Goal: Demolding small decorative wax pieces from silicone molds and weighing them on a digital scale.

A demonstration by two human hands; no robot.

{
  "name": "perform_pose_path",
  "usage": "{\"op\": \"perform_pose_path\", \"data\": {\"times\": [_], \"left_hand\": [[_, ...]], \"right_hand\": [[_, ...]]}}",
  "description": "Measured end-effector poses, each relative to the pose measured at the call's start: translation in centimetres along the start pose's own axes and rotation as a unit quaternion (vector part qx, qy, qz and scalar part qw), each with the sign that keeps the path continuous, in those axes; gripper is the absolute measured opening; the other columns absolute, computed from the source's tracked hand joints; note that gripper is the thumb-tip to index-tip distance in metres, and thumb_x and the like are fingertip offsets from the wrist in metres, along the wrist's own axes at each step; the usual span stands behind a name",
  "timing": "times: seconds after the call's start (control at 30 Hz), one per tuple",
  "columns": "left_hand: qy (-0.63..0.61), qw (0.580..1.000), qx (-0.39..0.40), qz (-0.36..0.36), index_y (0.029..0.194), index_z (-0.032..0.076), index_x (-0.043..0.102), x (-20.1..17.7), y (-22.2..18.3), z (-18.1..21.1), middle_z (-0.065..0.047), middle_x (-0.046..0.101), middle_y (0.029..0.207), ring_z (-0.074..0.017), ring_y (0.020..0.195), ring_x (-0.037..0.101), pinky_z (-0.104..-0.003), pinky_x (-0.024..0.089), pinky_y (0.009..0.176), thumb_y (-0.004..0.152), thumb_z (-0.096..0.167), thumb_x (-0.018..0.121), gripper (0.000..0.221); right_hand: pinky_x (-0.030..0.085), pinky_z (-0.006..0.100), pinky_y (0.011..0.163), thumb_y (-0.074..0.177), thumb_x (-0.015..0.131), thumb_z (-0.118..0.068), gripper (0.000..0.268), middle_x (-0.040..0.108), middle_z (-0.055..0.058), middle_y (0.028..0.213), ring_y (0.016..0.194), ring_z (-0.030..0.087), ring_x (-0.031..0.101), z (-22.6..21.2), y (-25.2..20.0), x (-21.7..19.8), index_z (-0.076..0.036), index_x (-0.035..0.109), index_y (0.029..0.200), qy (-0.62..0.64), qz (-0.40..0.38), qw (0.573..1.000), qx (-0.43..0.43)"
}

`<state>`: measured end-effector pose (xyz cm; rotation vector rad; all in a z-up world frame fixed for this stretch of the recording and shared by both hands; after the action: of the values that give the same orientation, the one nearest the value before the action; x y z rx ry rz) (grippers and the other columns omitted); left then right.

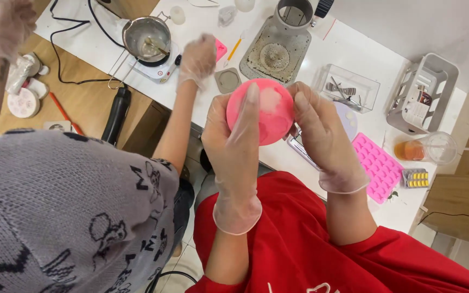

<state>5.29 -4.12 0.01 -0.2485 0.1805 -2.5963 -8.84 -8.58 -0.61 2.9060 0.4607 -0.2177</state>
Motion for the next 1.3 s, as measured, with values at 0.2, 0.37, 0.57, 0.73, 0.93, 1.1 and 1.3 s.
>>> {"op": "perform_pose_path", "data": {"times": [0.2,0.37,0.57,0.73,0.93,1.1,1.3], "left_hand": [[0.000,0.999,0.052,0.012,0.097,0.007,0.071,0.4,-0.6,0.7,-0.012,0.060,0.086,-0.0182,0.089,0.057,-0.038,0.051,0.081,0.093,0.042,0.069,0.036],[-0.011,0.997,0.075,-0.006,0.088,0.010,0.072,0.4,-0.7,1.5,-0.007,0.057,0.075,-0.0117,0.080,0.056,-0.034,0.053,0.073,0.097,0.040,0.066,0.031],[-0.085,0.994,0.067,-0.030,0.080,0.013,0.070,0.2,-1.1,1.3,0.000,0.059,0.069,-0.0048,0.075,0.059,-0.026,0.054,0.069,0.097,0.036,0.068,0.029],[-0.156,0.985,0.056,-0.037,0.076,0.012,0.068,0.2,-1.0,0.5,-0.001,0.059,0.067,-0.0034,0.072,0.058,-0.023,0.053,0.064,0.097,0.033,0.069,0.029],[-0.189,0.978,0.053,-0.067,0.077,0.010,0.068,0.4,-0.5,-0.3,-0.004,0.061,0.067,-0.0057,0.070,0.063,-0.022,0.054,0.061,0.098,0.032,0.067,0.029],[-0.213,0.974,0.018,-0.073,0.075,0.011,0.067,0.3,-0.2,-1.1,-0.005,0.061,0.064,-0.0096,0.063,0.065,-0.023,0.055,0.058,0.097,0.029,0.069,0.029],[-0.137,0.989,0.034,-0.050,0.076,0.012,0.067,-0.2,-0.5,0.3,-0.002,0.053,0.064,-0.0058,0.066,0.060,-0.021,0.052,0.057,0.095,0.035,0.070,0.031]], "right_hand": [[0.037,0.025,0.065,0.111,0.049,-0.028,0.033,0.040,0.001,0.069,0.069,0.012,0.039,-0.5,-0.7,-0.4,-0.003,0.062,0.093,-0.045,0.083,0.995,-0.017],[0.038,0.026,0.067,0.112,0.044,-0.025,0.034,0.040,0.001,0.070,0.069,0.013,0.039,-1.4,-1.0,-0.3,-0.004,0.062,0.092,-0.033,0.084,0.994,-0.061],[0.038,0.022,0.074,0.113,0.044,-0.025,0.031,0.045,-0.004,0.076,0.075,0.008,0.039,-2.3,-1.8,0.0,-0.008,0.062,0.093,0.017,0.094,0.994,-0.050],[0.039,0.022,0.074,0.112,0.046,-0.023,0.030,0.045,-0.003,0.076,0.074,0.009,0.040,-2.0,-2.0,0.1,-0.007,0.062,0.092,0.057,0.079,0.994,-0.050],[0.042,0.023,0.072,0.110,0.048,-0.020,0.028,0.046,0.000,0.074,0.072,0.010,0.044,-0.9,-2.0,0.1,-0.004,0.061,0.091,0.122,0.061,0.990,-0.046],[0.043,0.022,0.073,0.111,0.047,-0.020,0.029,0.048,0.000,0.075,0.073,0.010,0.046,-1.3,-1.8,0.1,-0.004,0.060,0.091,0.137,0.048,0.989,-0.040],[0.040,0.022,0.075,0.110,0.049,-0.022,0.030,0.047,-0.001,0.075,0.075,0.010,0.043,-1.5,-1.6,0.3,-0.004,0.061,0.090,0.083,0.050,0.995,-0.022]]}}
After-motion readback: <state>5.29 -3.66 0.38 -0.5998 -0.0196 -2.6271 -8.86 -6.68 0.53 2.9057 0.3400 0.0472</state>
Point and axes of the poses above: each hand's wrist, its own y-axis towards the middle knuckle, its own x-axis out of the palm, z = x × y, the point moved 7 cm from there along y, towards the middle knuckle
